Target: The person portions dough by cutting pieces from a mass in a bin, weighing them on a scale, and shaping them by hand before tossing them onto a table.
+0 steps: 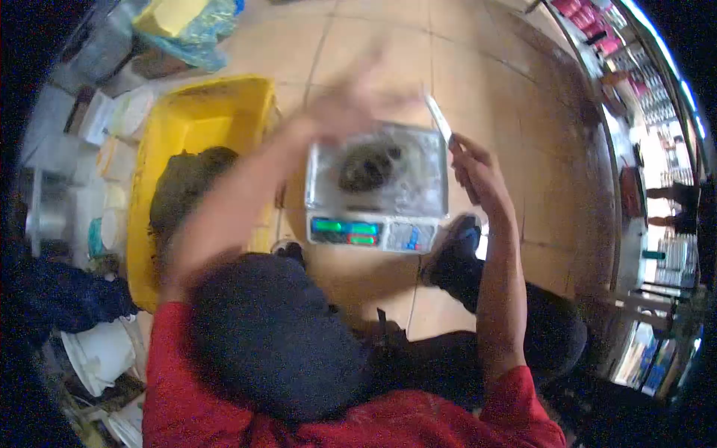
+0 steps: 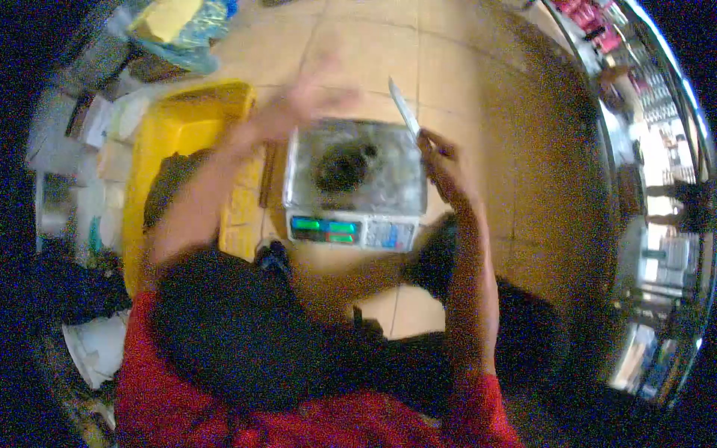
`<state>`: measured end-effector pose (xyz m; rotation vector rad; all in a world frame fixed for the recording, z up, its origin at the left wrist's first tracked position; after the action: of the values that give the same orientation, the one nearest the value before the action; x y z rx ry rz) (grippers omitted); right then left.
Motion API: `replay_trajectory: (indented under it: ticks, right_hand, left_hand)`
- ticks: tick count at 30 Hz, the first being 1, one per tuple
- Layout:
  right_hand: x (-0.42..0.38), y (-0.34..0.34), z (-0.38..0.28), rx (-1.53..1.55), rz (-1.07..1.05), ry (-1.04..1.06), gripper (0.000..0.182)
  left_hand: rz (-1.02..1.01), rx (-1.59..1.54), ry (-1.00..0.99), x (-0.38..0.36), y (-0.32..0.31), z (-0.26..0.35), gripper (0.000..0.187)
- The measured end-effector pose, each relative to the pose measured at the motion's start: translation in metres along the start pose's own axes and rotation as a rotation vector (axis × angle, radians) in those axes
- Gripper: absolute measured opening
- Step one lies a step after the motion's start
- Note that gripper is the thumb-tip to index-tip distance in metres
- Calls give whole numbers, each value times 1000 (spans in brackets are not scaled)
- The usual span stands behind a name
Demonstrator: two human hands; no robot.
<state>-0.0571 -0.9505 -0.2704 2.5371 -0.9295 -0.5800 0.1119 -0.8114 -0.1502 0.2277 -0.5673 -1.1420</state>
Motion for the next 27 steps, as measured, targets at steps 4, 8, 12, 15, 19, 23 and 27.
replay_trajectory:
  ticks: [4, 8, 12, 15, 19, 23, 27]
  right_hand:
    - [-17, -7, -15, -84, -50, -101, 41]
    - [-4, -37, 16, -128, -58, 31, 41]
    - [-3, -57, 28, -287, -39, 233, 37]
    - [-5, -58, 20, -388, -32, 286, 36]
    - [7, -61, 46, -415, 3, 202, 37]
    - [20, -61, 111, -664, 99, -36, 36]
    - [-9, -90, 99, -910, 401, 418, 19]
  left_hand:
    - [112, -201, 147, 9, 69, 2, 58]
    - [201, 206, 219, -47, 66, -123, 64]
    - [36, 231, 371, -100, -9, -169, 54]
    - [25, 263, 294, -104, -44, -175, 46]
    - [30, 437, 200, -92, -80, -150, 46]
    - [-285, 699, -73, -85, -167, -121, 58]
    - [-131, 900, -232, -74, -190, -168, 37]
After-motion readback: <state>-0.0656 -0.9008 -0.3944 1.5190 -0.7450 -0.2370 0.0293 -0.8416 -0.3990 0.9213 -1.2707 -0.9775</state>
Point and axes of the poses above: each hand's wrist, its own x-axis towards the middle knuckle, its own y-axis out of the back of the hand, z = x × y, the point moved 10 cm from there along x, towards the middle knuckle, and after that the axes turned 9 degrees about -x, right-handed, at the moved point
